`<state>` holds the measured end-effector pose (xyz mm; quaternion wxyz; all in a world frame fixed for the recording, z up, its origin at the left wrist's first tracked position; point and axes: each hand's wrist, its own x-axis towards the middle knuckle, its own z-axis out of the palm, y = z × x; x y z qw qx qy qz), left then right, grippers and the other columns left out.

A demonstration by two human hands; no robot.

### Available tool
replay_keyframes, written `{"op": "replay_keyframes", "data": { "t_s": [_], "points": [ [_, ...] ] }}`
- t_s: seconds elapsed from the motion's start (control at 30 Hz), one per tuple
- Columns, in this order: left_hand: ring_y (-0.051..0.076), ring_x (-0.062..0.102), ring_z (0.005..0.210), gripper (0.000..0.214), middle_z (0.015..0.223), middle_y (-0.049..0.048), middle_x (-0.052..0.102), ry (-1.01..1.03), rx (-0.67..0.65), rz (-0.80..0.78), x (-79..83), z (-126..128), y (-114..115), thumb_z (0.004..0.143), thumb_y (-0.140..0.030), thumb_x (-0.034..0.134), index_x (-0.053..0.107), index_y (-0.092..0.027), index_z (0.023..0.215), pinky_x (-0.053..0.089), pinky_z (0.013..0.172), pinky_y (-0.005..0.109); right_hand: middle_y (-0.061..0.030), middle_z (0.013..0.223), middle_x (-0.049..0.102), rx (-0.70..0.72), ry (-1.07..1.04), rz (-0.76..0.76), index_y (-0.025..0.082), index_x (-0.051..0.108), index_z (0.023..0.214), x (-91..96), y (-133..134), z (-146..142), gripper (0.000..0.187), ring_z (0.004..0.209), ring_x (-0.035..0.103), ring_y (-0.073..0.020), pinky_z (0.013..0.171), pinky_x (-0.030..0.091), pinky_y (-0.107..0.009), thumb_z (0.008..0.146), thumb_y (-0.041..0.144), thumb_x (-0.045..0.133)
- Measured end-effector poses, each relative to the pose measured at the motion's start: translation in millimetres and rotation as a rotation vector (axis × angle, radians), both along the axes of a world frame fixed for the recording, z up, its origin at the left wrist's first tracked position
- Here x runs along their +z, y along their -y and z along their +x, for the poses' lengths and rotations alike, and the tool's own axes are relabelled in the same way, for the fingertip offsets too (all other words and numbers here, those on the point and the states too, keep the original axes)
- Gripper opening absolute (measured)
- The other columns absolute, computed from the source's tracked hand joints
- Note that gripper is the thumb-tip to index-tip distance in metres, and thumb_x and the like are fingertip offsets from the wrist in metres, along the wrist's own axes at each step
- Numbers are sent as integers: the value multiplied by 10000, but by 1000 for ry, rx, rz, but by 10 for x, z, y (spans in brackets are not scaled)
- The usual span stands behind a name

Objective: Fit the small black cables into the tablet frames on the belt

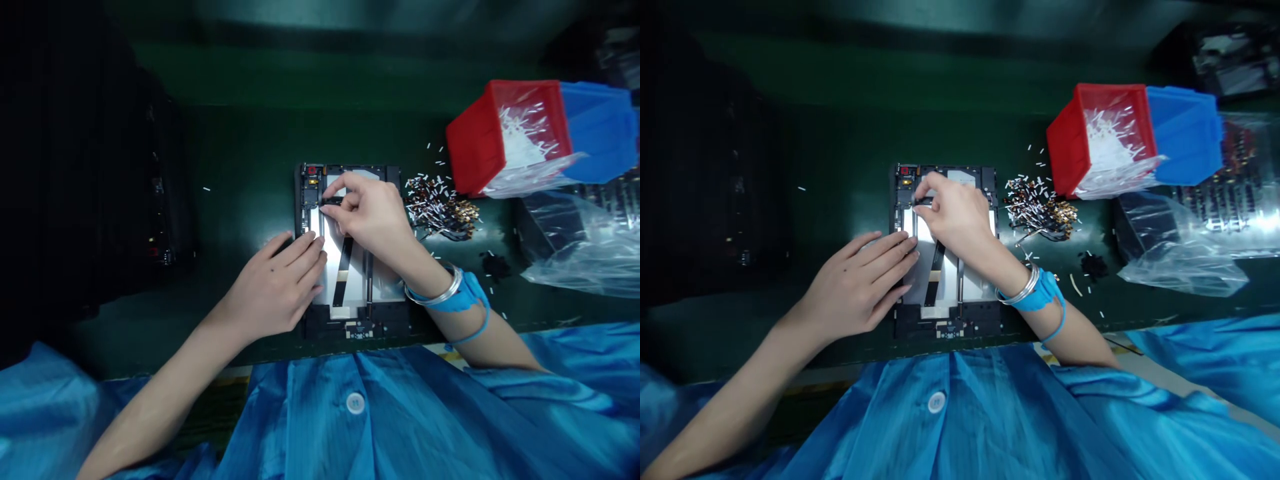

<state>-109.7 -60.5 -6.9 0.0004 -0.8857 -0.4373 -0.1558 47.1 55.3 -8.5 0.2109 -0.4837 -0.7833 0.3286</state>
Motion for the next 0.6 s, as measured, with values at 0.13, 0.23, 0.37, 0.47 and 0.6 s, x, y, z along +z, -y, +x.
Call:
{"op": "replay_keyframes", "data": {
  "t_s": [0.13, 0.23, 0.37, 0.47, 0.6],
  "points": [
    [315, 428, 1337, 502, 1391, 176, 518, -25, -33, 20, -31, 310, 188, 965, -385, 419, 542, -34, 1303, 364, 1087, 481, 93, 500, 510, -146, -190, 216, 208, 648, 920, 147, 54, 222, 90, 475, 490, -90, 540, 377, -257, 832, 201, 632],
    [296, 299, 1418, 522, 1512, 147, 364, -100, -219, 4, -107, 592, 337, 945, -305, 466, 424, -79, 1415, 310, 1132, 459, 87, 487, 525, -307, -304, 338, 209, 661, 896, 286, 113, 587, 62, 451, 500, -93, 486, 356, -253, 843, 196, 631],
    [305, 295, 1419, 641, 1523, 166, 336, -133, -175, -61, -200, 765, 325, 875, -111, 466, 293, -135, 1491, 357, 1097, 460, 77, 476, 531, -529, -395, 457, 221, 679, 836, 315, 211, 1187, 39, 421, 501, -97, 439, 342, -254, 812, 190, 677],
    [292, 323, 1407, 652, 1508, 160, 363, -135, -110, -28, -226, 681, 74, 832, -19, 404, 327, -117, 1472, 370, 1090, 472, 67, 501, 552, -629, -313, 437, 225, 689, 845, 154, 337, 1545, 49, 441, 512, -103, 444, 362, -253, 801, 203, 685],
    [267, 382, 1379, 564, 1487, 123, 410, -198, 19, -41, -190, 419, -585, 870, -34, 396, 423, -147, 1421, 378, 1091, 456, 33, 607, 618, -540, -49, 386, 215, 682, 804, -121, 601, 1744, 50, 516, 530, -111, 498, 417, -262, 816, 179, 651]
  ]
}}
